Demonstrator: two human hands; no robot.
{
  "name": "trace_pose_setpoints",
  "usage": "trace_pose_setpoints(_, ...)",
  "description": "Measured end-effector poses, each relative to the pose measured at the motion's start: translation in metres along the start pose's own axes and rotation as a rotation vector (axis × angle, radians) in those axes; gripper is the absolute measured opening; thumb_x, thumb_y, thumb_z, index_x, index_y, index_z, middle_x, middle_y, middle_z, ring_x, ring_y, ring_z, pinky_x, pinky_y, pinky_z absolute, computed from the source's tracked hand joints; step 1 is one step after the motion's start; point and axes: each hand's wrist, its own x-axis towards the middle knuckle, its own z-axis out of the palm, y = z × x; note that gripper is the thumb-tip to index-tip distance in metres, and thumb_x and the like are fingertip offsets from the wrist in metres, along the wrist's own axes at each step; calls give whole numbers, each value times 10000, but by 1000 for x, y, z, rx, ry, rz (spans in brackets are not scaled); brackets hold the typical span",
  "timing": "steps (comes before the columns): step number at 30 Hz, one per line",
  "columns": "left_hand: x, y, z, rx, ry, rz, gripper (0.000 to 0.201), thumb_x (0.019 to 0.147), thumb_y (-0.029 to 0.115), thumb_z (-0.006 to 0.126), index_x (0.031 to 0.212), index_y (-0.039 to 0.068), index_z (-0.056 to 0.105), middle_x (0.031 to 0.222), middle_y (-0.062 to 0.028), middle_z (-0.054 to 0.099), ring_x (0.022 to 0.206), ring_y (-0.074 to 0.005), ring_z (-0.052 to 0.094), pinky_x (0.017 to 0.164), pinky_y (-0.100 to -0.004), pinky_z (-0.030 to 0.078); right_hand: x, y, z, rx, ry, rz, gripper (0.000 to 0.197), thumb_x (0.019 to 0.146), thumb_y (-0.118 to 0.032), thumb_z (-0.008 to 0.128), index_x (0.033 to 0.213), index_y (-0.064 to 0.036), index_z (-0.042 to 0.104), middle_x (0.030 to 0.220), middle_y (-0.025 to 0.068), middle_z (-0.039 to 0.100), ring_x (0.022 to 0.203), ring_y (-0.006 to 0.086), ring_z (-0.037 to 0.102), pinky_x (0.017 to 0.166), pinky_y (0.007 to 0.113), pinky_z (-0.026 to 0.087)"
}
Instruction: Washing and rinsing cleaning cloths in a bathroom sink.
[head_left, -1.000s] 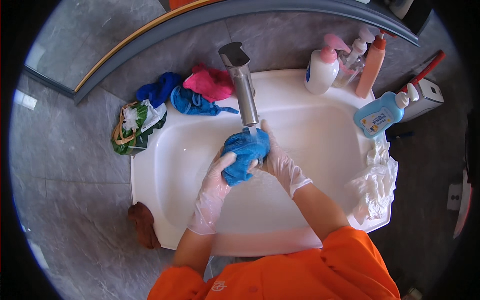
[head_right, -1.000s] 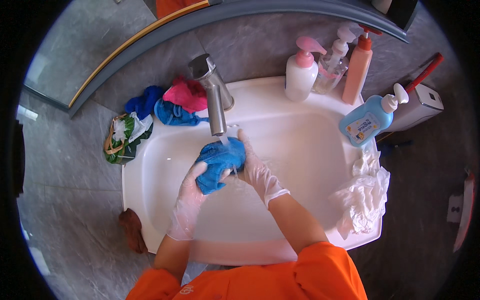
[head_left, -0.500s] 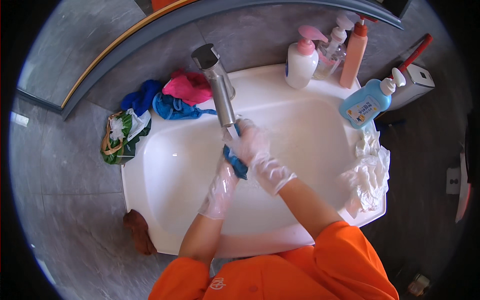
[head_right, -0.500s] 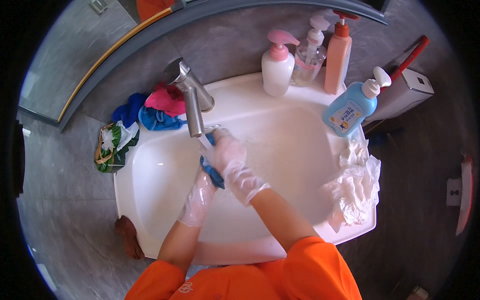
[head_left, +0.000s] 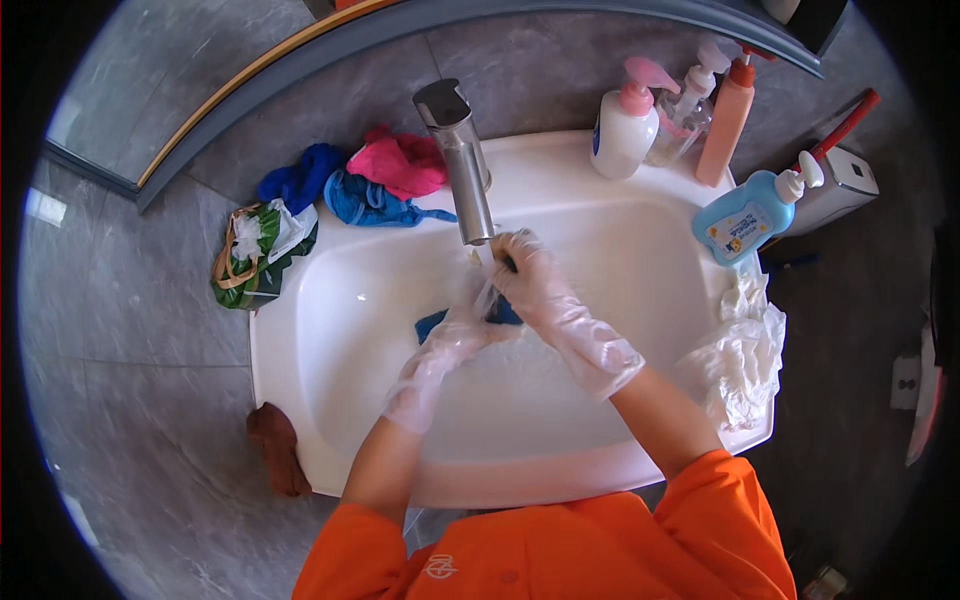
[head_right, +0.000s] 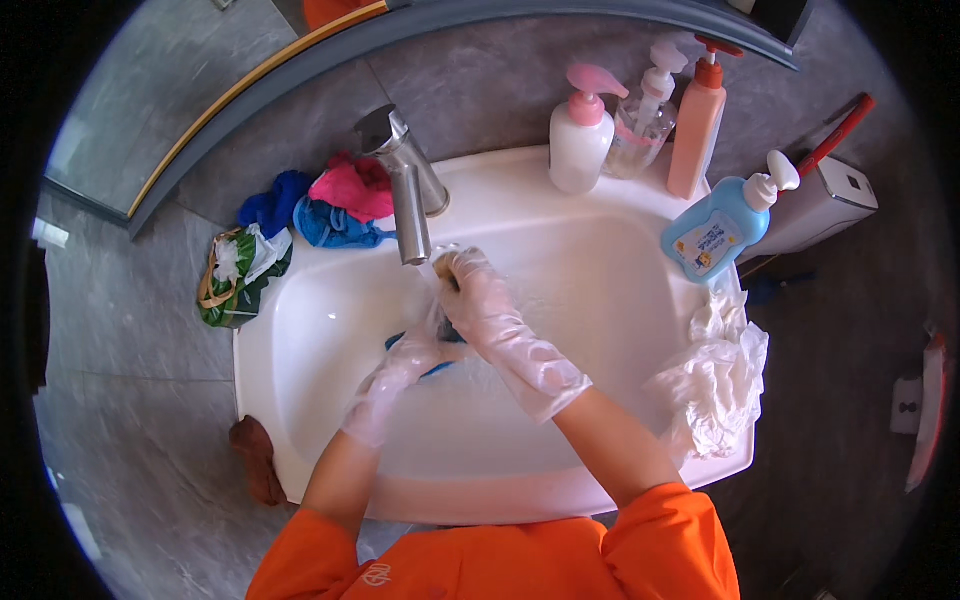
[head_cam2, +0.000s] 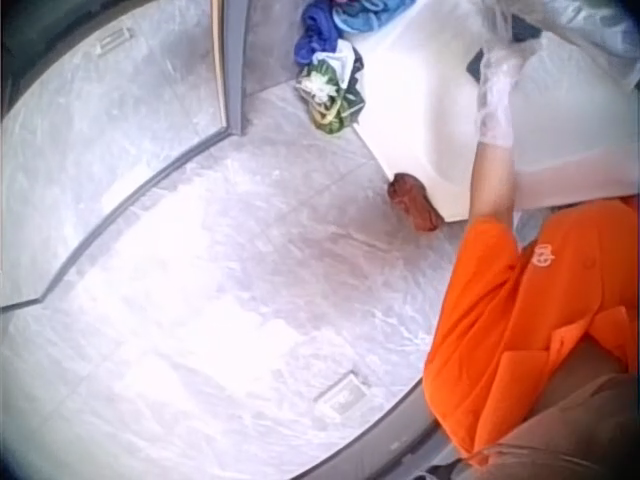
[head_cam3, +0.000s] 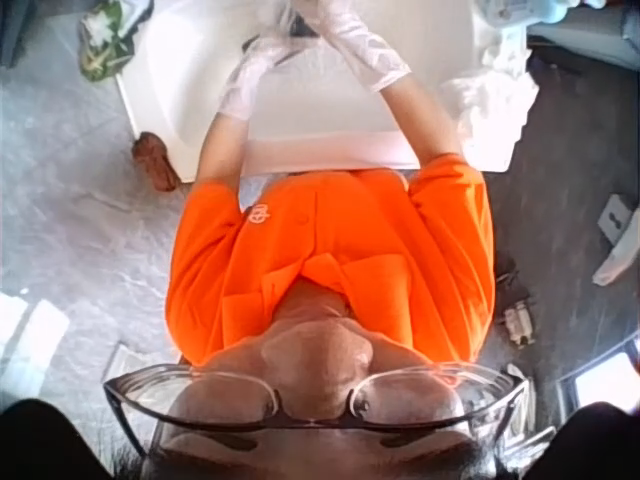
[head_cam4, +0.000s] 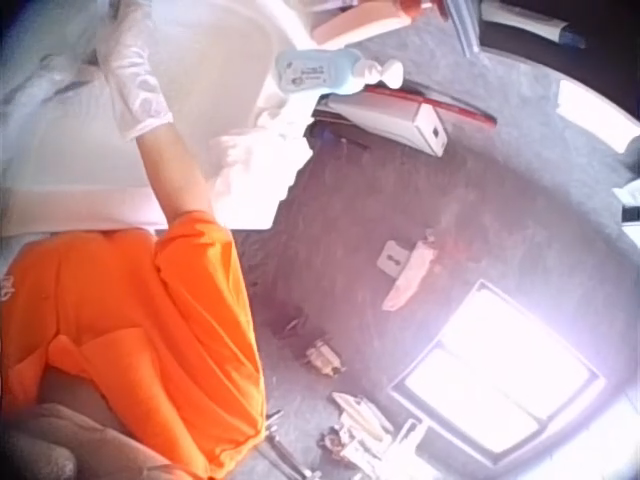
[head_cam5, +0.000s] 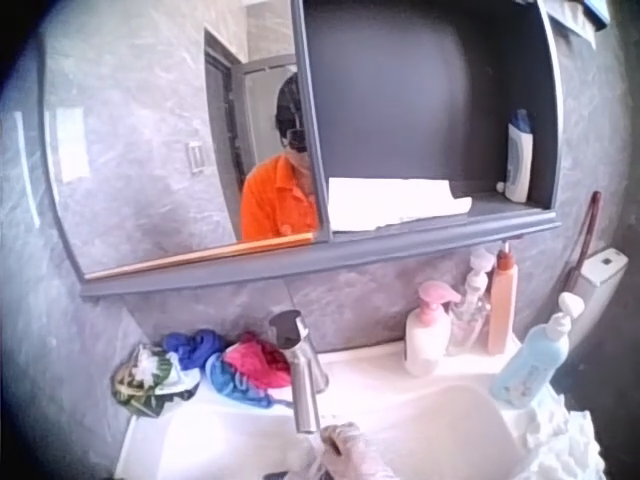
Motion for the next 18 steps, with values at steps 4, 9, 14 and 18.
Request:
trace_pose_setpoints(4, 24, 4, -7, -225, -175, -221, 634, 654, 174, 753, 1211, 24, 488, 1077, -139, 589, 1059, -211, 536, 896, -322, 412, 7, -19, -36, 313, 220, -14, 115, 834, -44, 540, 927, -4, 596, 829, 71, 552, 795, 167, 537, 750, 279, 432)
trace_pose_setpoints(9, 27, 60, -19, -412, -69, -292, 555, 674, -40, 653, 1201, -14, 484, 1008, -60, 604, 924, -119, 560, 810, -257, 454, -16, 59, -94, 124, 360, 199, 251, 893, -151, 528, 1102, -16, 560, 1013, 99, 569, 847, 150, 527, 787, 288, 447)
trace_pose_setpoints(14, 6, 63, -24, -892, 14, -102, 655, 633, -117, 539, 1262, 33, 431, 1126, -49, 534, 999, -149, 541, 880, -286, 441, -30, 42, -53, 809, 23, 1072, 655, 859, -466, 552, 1325, -49, 355, 1252, 164, 452, 1033, 271, 523, 771, 484, 495)
trace_pose_setpoints(18, -11, 62, -12, -714, 44, 131, 695, 657, -132, 566, 1287, 77, 360, 1151, -68, 461, 1020, -155, 508, 851, -283, 468, -4, 68, 10, 1517, -237, 1036, 595, 842, -523, 528, 1196, -48, 470, 1096, 164, 564, 944, 295, 580, 783, 470, 509)
